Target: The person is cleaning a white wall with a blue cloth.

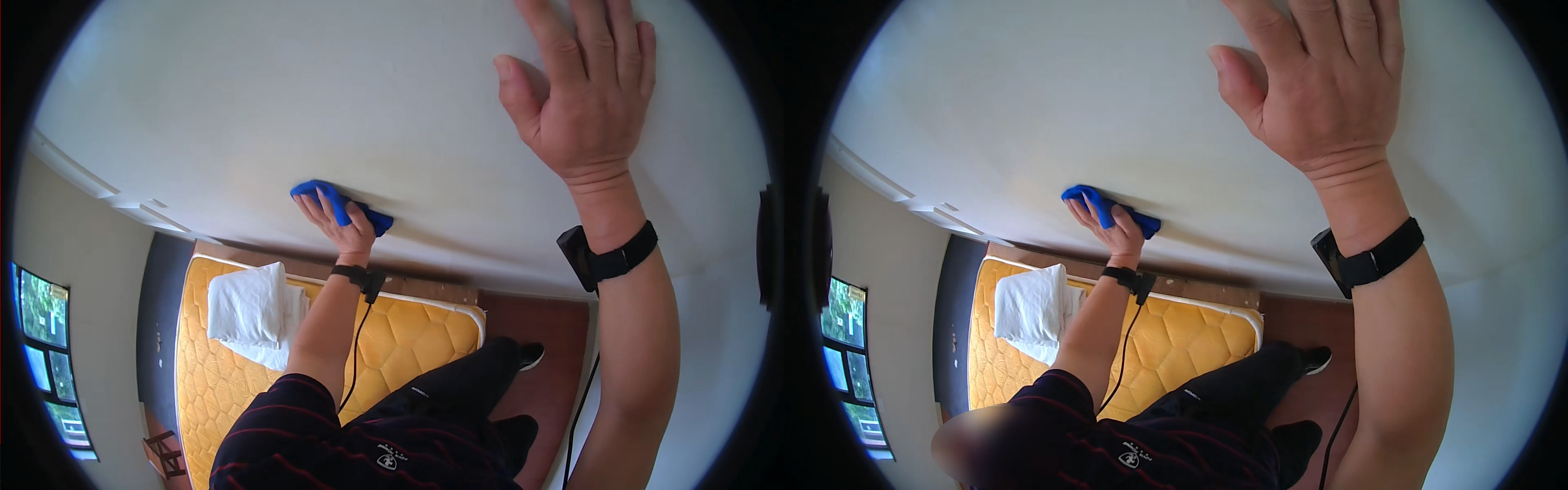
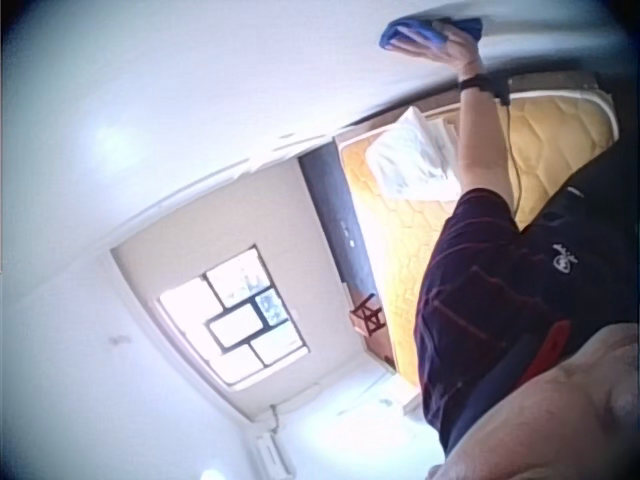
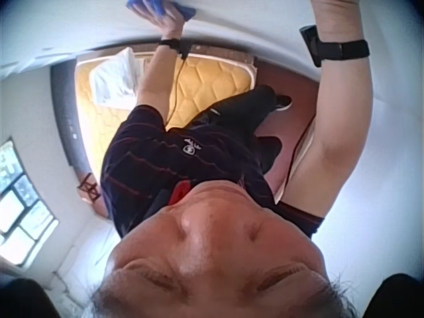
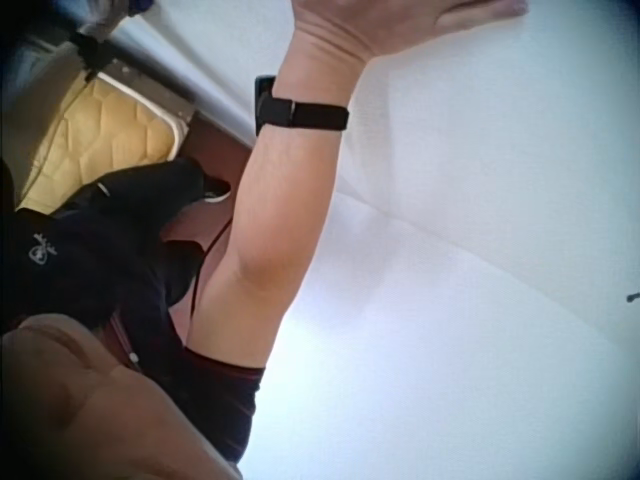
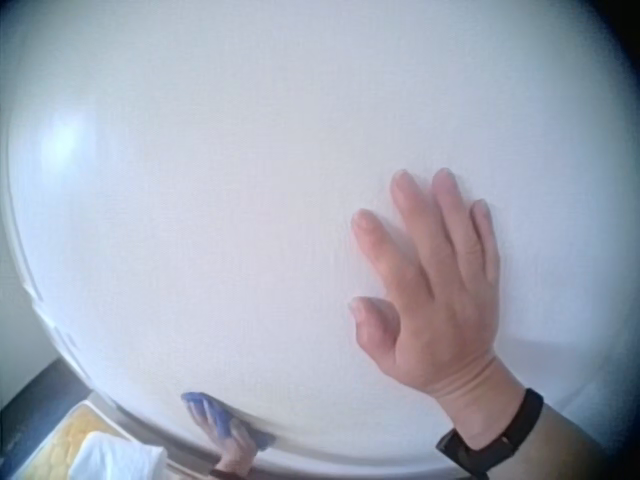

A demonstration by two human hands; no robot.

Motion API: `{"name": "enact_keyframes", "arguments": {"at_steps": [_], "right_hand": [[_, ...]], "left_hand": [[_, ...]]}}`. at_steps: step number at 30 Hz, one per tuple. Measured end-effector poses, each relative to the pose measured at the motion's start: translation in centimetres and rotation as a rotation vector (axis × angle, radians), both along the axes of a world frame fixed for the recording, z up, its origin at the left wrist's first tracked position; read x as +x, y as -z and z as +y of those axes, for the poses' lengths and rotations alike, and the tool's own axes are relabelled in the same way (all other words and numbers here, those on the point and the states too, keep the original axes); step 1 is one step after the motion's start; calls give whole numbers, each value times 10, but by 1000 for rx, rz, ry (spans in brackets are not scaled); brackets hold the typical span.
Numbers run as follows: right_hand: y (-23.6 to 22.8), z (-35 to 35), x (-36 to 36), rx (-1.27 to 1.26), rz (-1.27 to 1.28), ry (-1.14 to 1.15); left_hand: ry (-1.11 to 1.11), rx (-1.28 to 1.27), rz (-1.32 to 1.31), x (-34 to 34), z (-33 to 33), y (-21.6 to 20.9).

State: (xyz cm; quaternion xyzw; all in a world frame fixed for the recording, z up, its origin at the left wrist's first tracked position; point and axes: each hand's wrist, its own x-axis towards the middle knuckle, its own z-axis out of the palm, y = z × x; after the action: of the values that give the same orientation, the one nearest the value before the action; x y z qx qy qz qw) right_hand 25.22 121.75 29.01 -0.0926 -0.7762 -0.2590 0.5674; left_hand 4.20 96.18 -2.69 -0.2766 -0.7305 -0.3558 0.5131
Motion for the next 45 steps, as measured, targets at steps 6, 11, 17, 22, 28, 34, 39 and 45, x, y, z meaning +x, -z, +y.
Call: {"name": "enact_keyframes", "arguments": {"at_steps": [6, 11, 17, 22, 28, 34, 39, 45], "right_hand": [[7, 30, -18, 252, 145, 4], [15, 34, -34, 227, 238, -208], [10, 10, -12, 130, 120, -67], [4, 9, 2, -9, 34, -109], [4, 5, -2, -43, 86, -153], [5, 7, 1, -54, 72, -140], [5, 6, 2, -33, 111, -153], [3, 3, 6, -54, -4, -114]], "left_hand": [[298, 1116, -764, 22, 43, 44], [449, 1431, -1148, 26, 36, 34], [107, 1141, -992, -45, 0, 12], [65, 911, -452, -6, 33, -169], [315, 471, 133, -12, 34, -323], [147, 108, 520, -2, 57, -412], [170, 5, 665, 22, 80, -387], [180, -135, 533, 43, 82, -301]]}}
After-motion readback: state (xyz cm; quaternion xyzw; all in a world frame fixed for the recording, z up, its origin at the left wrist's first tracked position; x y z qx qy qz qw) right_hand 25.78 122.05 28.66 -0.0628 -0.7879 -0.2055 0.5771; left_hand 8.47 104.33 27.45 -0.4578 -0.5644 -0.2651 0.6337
